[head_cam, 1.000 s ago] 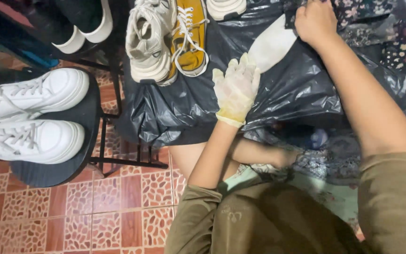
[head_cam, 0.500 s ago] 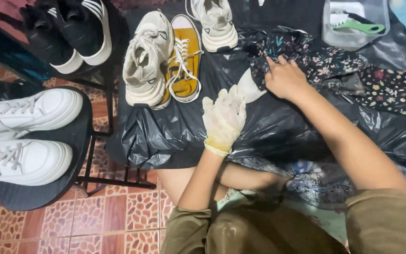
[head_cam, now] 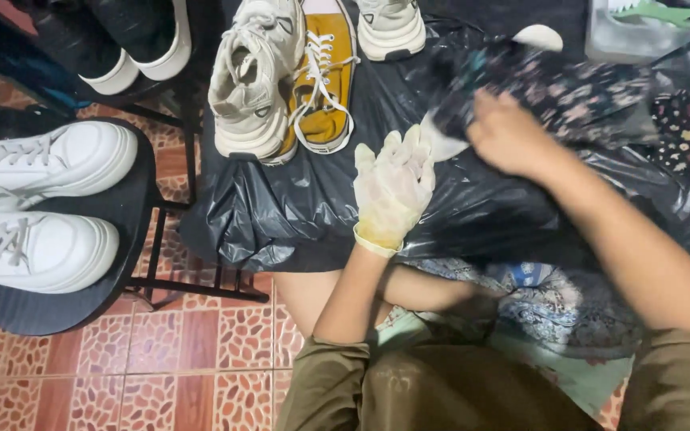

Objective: Wiping a shoe insole with a cloth to clean it or apply a treatment.

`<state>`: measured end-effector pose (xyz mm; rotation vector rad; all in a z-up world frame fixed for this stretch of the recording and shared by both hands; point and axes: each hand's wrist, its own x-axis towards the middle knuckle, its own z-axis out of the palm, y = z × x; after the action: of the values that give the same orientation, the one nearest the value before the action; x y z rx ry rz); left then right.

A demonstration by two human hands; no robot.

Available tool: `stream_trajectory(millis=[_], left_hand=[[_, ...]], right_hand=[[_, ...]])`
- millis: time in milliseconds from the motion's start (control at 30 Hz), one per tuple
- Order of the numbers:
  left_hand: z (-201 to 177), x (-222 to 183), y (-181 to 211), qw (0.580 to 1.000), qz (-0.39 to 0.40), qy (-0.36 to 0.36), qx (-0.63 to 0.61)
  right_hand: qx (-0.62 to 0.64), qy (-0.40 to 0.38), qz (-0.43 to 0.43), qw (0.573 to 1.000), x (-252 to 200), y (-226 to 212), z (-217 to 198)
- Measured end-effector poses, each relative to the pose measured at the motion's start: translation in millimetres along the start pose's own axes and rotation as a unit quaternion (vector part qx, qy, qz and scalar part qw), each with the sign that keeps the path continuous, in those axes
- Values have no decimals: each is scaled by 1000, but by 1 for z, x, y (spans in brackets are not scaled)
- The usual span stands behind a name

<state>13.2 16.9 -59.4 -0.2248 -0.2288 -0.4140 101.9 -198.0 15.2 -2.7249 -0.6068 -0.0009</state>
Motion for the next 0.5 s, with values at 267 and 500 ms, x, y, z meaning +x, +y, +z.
stream_trajectory(millis=[267, 500], left_hand=[[-4, 0, -4, 998, 34, 17, 53], [-8, -1, 2, 999, 17, 29, 28]], right_hand=[[-96, -84, -97, 987, -19, -20, -20], [-63, -34, 54, 996, 33, 33, -22]])
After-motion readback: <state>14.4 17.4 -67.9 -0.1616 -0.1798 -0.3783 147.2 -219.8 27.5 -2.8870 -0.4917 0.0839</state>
